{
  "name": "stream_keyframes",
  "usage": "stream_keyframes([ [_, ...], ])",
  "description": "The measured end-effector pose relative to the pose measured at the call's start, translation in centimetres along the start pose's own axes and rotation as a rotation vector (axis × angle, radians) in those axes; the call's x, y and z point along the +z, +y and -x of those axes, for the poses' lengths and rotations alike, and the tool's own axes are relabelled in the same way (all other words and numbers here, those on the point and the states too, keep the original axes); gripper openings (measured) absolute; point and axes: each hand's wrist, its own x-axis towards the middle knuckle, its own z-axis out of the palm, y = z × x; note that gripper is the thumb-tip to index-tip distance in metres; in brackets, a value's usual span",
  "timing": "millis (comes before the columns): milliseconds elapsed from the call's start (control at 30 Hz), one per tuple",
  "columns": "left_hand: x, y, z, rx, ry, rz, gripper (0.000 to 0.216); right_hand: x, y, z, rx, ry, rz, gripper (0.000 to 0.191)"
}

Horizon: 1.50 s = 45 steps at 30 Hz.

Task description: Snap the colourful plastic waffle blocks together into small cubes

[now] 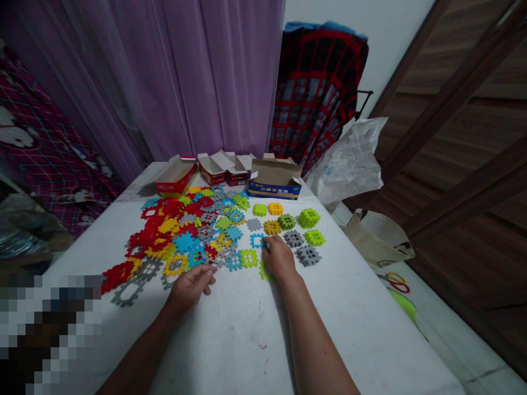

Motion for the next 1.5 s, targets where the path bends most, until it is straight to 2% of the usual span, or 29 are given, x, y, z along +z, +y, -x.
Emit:
stream_keyframes([
  [67, -0.1, 0.3, 0.0, -0.019, -0.011, 0.001, 0.045, -0.3, -0.1, 0.3, -0.053, 0.019, -0.007, 0.038],
  [233, 0.1, 1.0, 0.3, -0.019, 0.003, 0.006, 0.044, -0.7, -0.5, 0.9, -0.464, -0.11, -0.029, 0.044],
  [300, 0.2, 0.9, 0.4, -0.003, 0.029, 0.012, 0.043, -0.6, -0.8, 1.0, -0.506, -0.152, -0.015, 0.046],
  [433, 0.0, 0.3, 0.0, -0.013, -0.001, 0.012, 0.047, -0.4, -1.1, 1.1, -0.505, -0.164, -0.031, 0.03],
  [533, -0.2, 0.2, -0.3, -0.022, -0.032, 0.014, 0.048, -0.6, -0.6, 1.0, -0.442, -0.091, -0.136, 0.027],
  [733, -0.1, 0.7, -0.2, -0.026, -0.017, 0.01, 0.048, -1.0, 1.6, 0.5, 0.071, -0.041, -0.26, 0.038],
  [833, -0.1, 0.3, -0.3, -0.021, -0.015, 0.007, 0.05, -1.4, 2.4, 0.8, 0.191, 0.0, -0.19, 0.037],
  [967, -0.1, -0.1, -0.5, -0.021, -0.002, 0.003, 0.052, -2.8, 2.5, 2.3, 0.217, 0.059, 0.022, 0.033],
  [1067, -0.1, 0.2, -0.4, -0.02, -0.012, -0.004, 0.049, -3.4, 1.9, 4.0, 0.203, -0.022, 0.063, 0.028],
  [1133, -0.2, 0.6, -0.3, -0.02, -0.015, -0.006, 0.048, -3.0, 1.1, 5.2, 0.181, -0.079, 0.06, 0.031],
  [1233, -0.2, 1.1, -0.1, -0.026, -0.015, -0.013, 0.048, -1.4, -0.1, 6.7, 0.154, -0.058, 0.117, 0.045],
  [1367, -0.1, 1.3, 0.0, -0.034, -0.014, -0.012, 0.05, 0.2, -0.8, 7.5, 0.173, 0.0, 0.138, 0.039],
  [1500, -0.2, 1.4, 0.1, -0.026, -0.015, -0.012, 0.05, -0.1, 0.0, 7.6, 0.124, -0.032, 0.03, 0.04],
])
